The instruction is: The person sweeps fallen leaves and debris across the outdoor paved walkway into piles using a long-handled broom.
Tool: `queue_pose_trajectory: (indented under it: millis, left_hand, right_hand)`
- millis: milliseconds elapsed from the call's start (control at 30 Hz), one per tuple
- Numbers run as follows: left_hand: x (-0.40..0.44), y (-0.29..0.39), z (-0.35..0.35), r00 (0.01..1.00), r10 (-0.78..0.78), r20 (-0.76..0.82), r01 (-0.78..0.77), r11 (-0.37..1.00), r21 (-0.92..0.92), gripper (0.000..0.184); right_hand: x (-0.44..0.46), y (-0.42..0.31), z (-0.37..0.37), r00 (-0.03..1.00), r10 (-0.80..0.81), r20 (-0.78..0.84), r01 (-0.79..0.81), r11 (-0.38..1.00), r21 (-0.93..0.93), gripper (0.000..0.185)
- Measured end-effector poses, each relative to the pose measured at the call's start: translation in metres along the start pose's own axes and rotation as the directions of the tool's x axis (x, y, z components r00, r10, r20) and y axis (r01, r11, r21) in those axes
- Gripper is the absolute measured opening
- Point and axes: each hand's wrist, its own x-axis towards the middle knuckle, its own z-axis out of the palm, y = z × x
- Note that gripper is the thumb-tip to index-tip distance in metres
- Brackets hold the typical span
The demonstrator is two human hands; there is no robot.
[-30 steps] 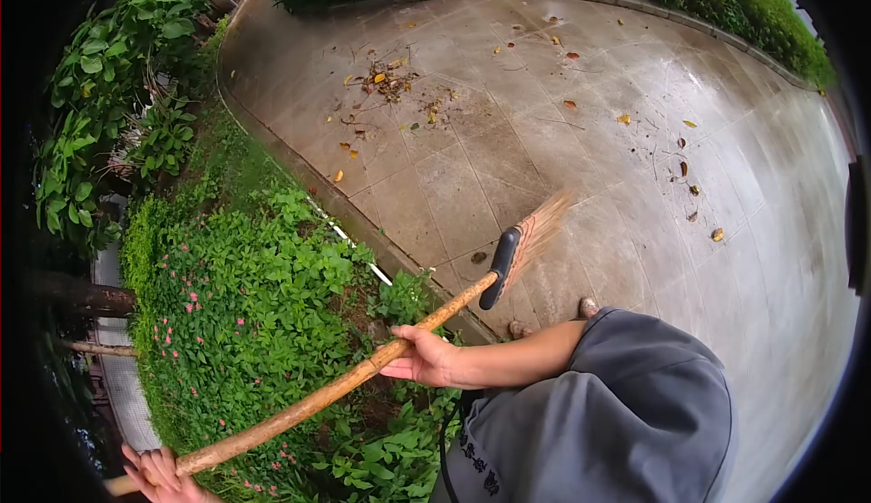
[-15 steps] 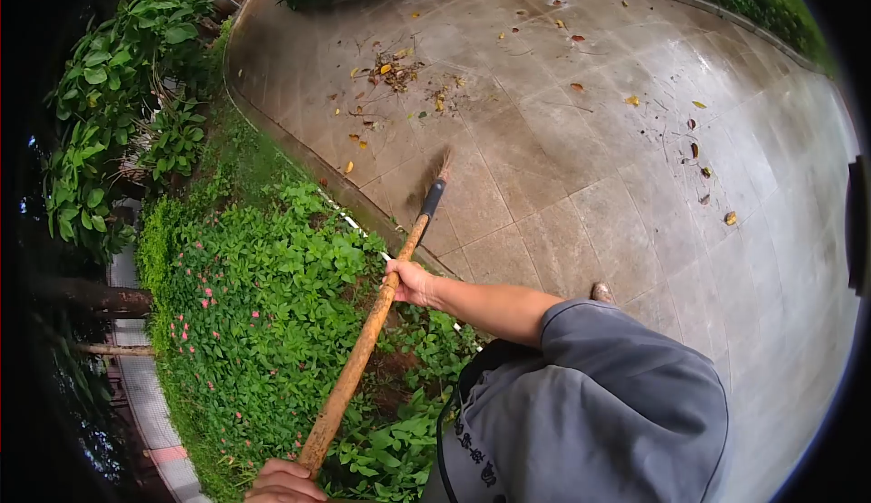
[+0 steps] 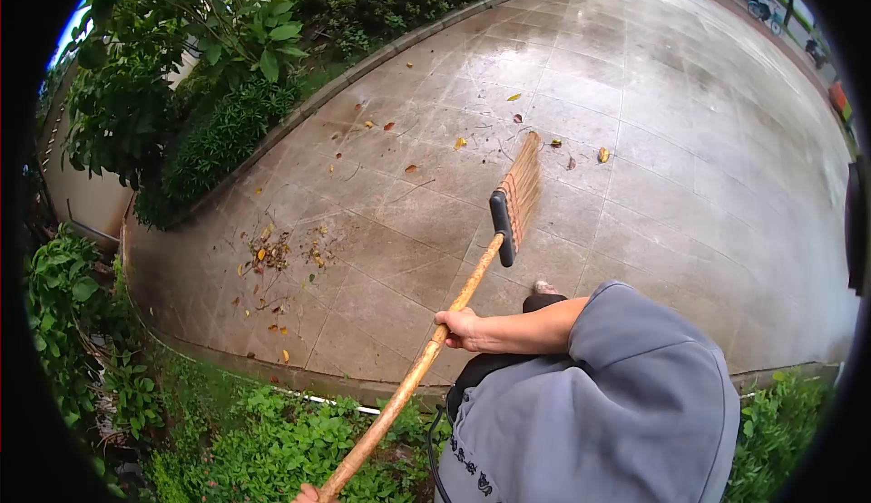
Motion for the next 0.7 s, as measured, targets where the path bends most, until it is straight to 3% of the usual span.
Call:
queue_pose_trajectory:
  millis: [33,100,167,233,267,300,367,433,467,500,567,600,633,667,700]
  left_hand:
    - [0.01,-0.036,-0.002,0.992,-0.116,0.047,0.123,0.975,-0.184,0.028]
    - [0.028,-0.115,0.025,0.962,-0.262,0.083,0.273,0.945,-0.181,0.019]
    - [0.027,-0.197,0.076,0.868,-0.433,0.245,0.476,0.865,-0.159,0.025]
    - [0.015,-0.268,0.135,0.682,-0.559,0.471,0.639,0.769,-0.012,0.024]
    - [0.008,-0.294,0.167,0.562,-0.554,0.615,0.622,0.773,0.127,0.025]
    - [0.007,-0.317,0.194,0.419,-0.549,0.724,0.57,0.779,0.261,0.025]
    - [0.017,-0.35,0.225,0.328,-0.543,0.773,0.605,0.749,0.27,0.026]
    - [0.033,-0.358,0.232,0.403,-0.623,0.67,0.637,0.717,0.284,0.026]
    - [0.042,-0.359,0.231,0.48,-0.632,0.609,0.64,0.727,0.25,0.024]
    - [0.051,-0.354,0.232,0.581,-0.644,0.498,0.638,0.74,0.212,0.024]
    - [0.066,-0.335,0.233,0.753,-0.593,0.284,0.569,0.804,0.171,0.024]
    - [0.071,-0.323,0.231,0.826,-0.529,0.195,0.501,0.847,0.175,0.025]
    - [0.071,-0.308,0.23,0.868,-0.474,0.146,0.421,0.86,0.289,0.028]
    - [0.068,-0.289,0.247,0.903,-0.426,0.052,0.379,0.847,0.372,0.028]
    - [0.064,-0.268,0.267,0.919,-0.389,-0.057,0.386,0.862,0.328,0.027]
  right_hand:
    - [0.006,-0.021,-0.032,0.992,-0.033,-0.119,0.034,0.999,0.011,0.019]
    - [0.041,-0.059,-0.11,0.958,-0.111,-0.266,0.146,0.983,0.113,0.017]
    - [0.083,-0.096,-0.203,0.855,-0.217,-0.471,0.316,0.938,0.141,0.017]
    - [0.11,-0.135,-0.303,0.839,-0.025,-0.544,0.287,0.869,0.403,0.022]
    - [0.142,-0.14,-0.358,0.807,-0.01,-0.591,0.35,0.813,0.464,0.024]
    - [0.135,-0.15,-0.385,0.766,0.032,-0.642,0.327,0.84,0.432,0.012]
    - [0.153,-0.175,-0.406,0.756,0.075,-0.65,0.311,0.832,0.458,0.011]
    - [0.174,-0.168,-0.407,0.714,0.192,-0.673,0.258,0.822,0.508,0.012]
    - [0.19,-0.176,-0.396,0.74,0.229,-0.633,0.267,0.763,0.589,0.021]
    - [0.167,-0.204,-0.348,0.694,0.194,-0.693,0.276,0.817,0.506,0.027]
    - [0.161,-0.237,-0.281,0.717,0.091,-0.691,0.131,0.956,0.263,0.029]
    - [0.214,-0.222,-0.264,0.72,0.107,-0.686,0.024,0.983,0.179,0.032]
    - [0.182,-0.244,-0.216,0.778,0.102,-0.62,0.03,0.98,0.199,0.034]
    - [0.204,-0.237,-0.186,0.817,0.085,-0.571,-0.046,0.995,0.083,0.035]
    - [0.18,-0.25,-0.142,0.824,0.035,-0.566,-0.135,0.982,-0.135,0.035]
